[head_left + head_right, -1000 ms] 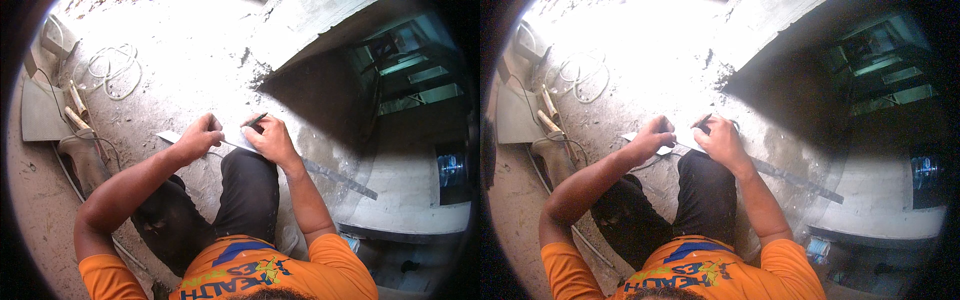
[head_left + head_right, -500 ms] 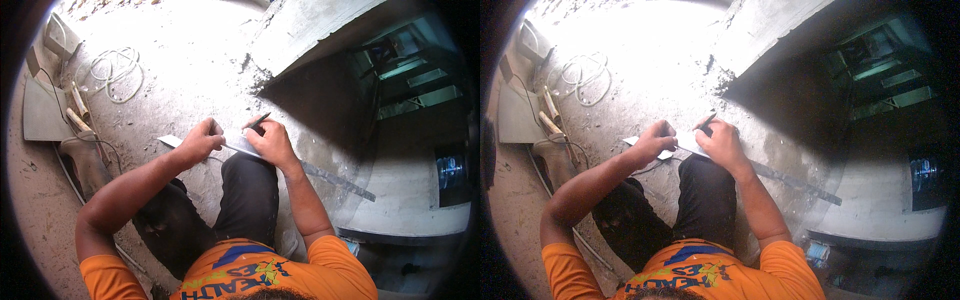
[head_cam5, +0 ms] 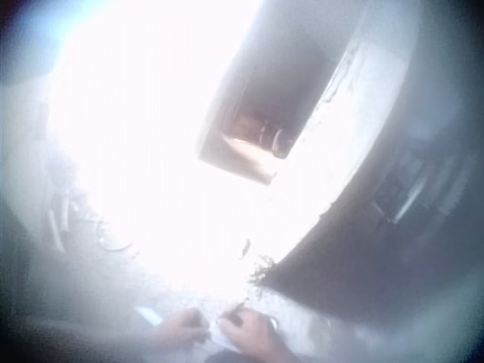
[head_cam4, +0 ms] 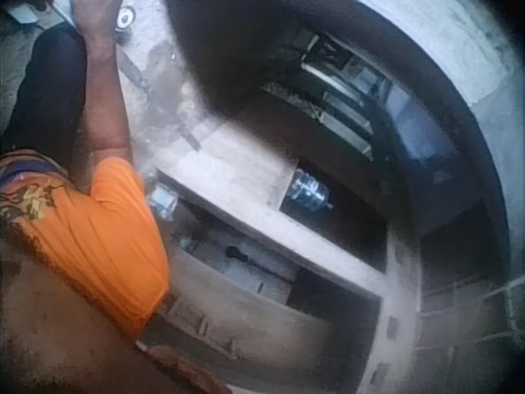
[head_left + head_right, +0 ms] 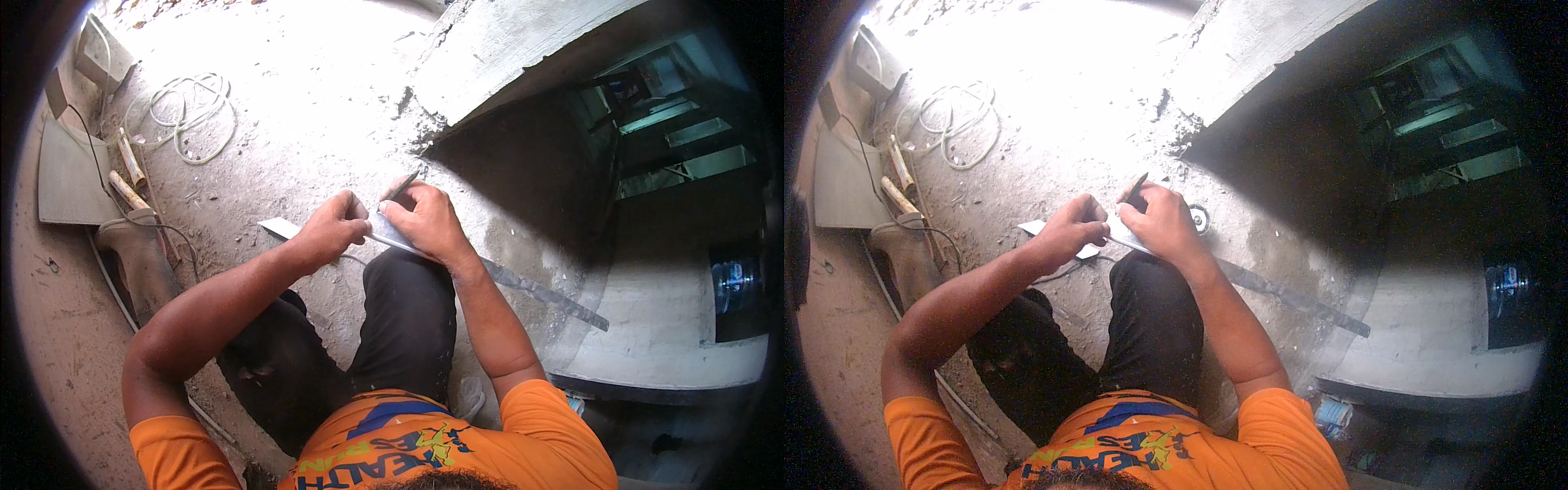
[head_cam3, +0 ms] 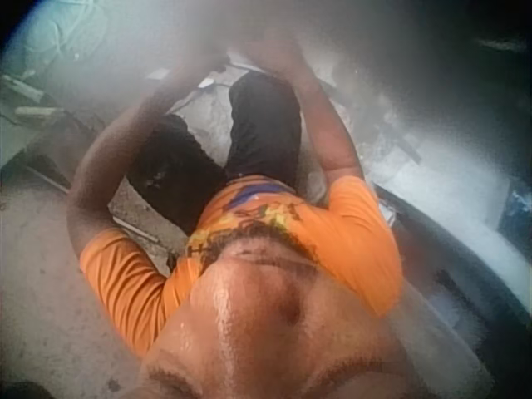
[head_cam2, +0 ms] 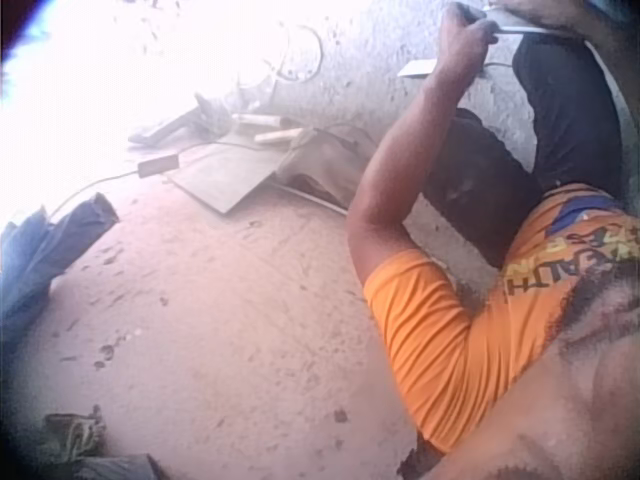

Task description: The person marks a metal strip with a marker and a square, then uses an angle grinder to cut the strip. The person repeats the process of marking and cutting on another metal strip.

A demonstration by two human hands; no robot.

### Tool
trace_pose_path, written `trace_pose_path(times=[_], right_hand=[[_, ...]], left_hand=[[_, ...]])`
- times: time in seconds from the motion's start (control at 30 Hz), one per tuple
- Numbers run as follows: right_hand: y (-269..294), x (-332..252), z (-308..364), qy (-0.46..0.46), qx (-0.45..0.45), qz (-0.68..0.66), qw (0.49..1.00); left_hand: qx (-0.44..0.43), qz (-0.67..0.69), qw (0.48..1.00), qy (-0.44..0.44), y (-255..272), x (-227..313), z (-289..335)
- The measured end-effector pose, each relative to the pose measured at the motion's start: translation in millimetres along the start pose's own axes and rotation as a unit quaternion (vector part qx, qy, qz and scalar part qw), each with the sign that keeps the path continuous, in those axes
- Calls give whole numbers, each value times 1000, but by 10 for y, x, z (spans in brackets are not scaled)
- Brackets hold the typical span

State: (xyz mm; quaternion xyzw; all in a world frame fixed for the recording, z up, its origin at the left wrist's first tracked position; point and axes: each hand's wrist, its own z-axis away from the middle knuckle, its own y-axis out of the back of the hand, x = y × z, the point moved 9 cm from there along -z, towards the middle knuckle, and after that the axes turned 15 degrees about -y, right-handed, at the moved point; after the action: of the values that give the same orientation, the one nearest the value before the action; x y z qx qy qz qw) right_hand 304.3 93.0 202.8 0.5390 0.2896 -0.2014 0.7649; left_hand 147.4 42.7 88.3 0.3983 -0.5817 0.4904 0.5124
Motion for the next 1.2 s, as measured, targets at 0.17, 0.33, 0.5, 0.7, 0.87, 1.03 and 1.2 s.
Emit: trace_pose_path(times=[0.17, 0.33, 0.5, 0.7, 0.87, 1.03, 1.2], right_hand=[[-18, -27, 13, 6, -6, -1, 1000], [-31, 23, -8, 3, -4, -1, 1000], [-49, 46, -32, 15, 18, 25, 999], [-55, 68, -49, 11, 15, 23, 1000], [-40, 43, -40, 16, 19, 16, 1000], [-31, 18, -29, 25, 18, 9, 999], [5, 20, -6, 23, 19, -6, 1000]], left_hand=[[0, 5, 1000, 2, -3, 16, 11], [-4, 4, 1000, 5, -3, 21, 10], [-1, -3, 1000, 10, 7, 0, 9], [-3, -6, 1000, 14, 16, -15, 1], [-4, -4, 1000, 8, 14, -34, -11], [14, 1, 1000, 4, 13, -39, -8], [25, 13, 1000, -2, -6, -2, 8]])
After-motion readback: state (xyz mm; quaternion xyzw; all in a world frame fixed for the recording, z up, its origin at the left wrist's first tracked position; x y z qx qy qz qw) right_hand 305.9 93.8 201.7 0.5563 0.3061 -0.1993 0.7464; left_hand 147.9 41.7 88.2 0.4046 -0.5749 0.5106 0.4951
